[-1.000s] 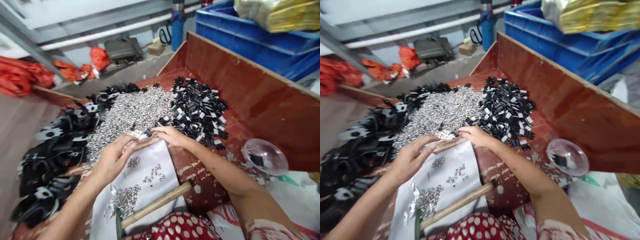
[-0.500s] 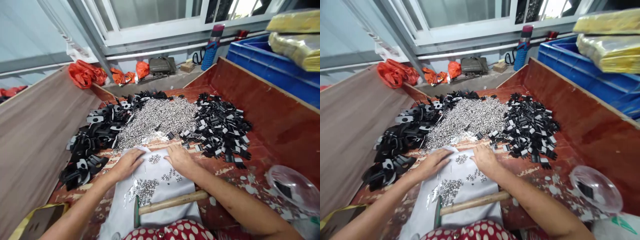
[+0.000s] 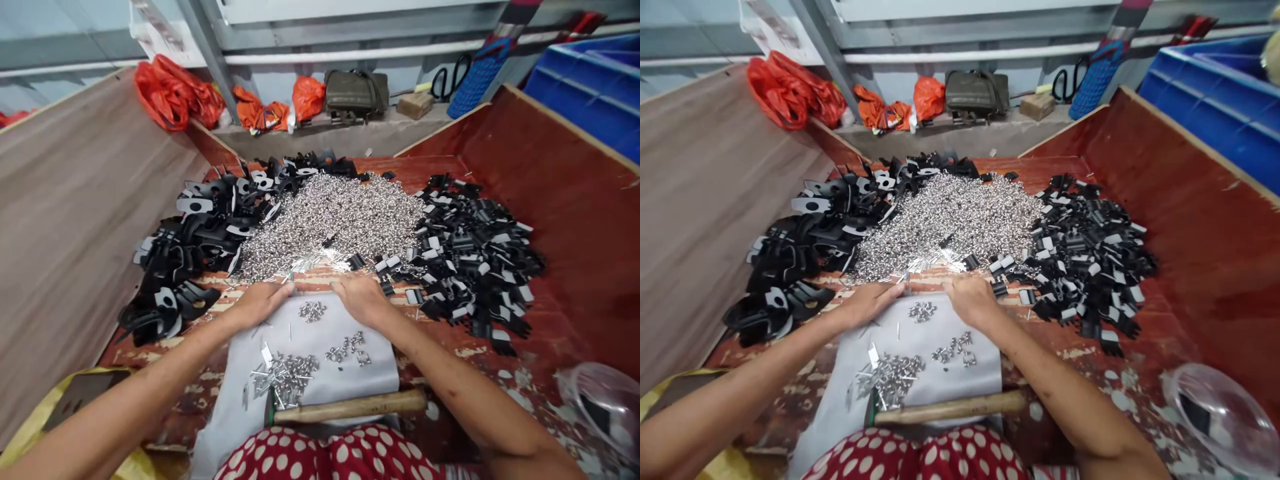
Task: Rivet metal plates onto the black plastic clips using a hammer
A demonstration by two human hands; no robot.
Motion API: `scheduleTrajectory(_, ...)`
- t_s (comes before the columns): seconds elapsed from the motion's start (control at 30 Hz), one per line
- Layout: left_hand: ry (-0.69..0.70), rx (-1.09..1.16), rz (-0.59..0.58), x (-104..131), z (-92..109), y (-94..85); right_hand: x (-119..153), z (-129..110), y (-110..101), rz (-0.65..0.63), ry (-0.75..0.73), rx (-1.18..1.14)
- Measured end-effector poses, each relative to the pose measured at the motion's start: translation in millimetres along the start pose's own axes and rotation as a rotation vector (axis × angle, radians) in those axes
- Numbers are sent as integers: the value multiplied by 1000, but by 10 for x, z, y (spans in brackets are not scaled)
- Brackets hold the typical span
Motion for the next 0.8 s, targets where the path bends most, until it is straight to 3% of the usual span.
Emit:
scheduleTrajectory(0.3,-325,840,-112,386,-300,214,160,133,-39,3,33,-168)
scheduleTrajectory(0.43,-377,1076,-8,519,-366,221,267,174,31,34,78,-207)
scheduleTrajectory(0.53,-324,1039,69,583,-382,186,359,172,105,120,129,-153)
scheduleTrajectory(0.67,-311,896,85,668,-402,152,524,7,78,257,50,12)
scheduleTrajectory(0.8,-204,485,124,725,-325,-35,734,-114,-120,332,15,188)
Point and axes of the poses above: each hand's wrist, its own x-axis away from the middle knuckle, its own y-axis out of the palm, z = x × y, the point moved 6 cm from there along -x, towards the middle knuckle, and after that the axes turned 6 degrees about -z, right-handed, at the moved point
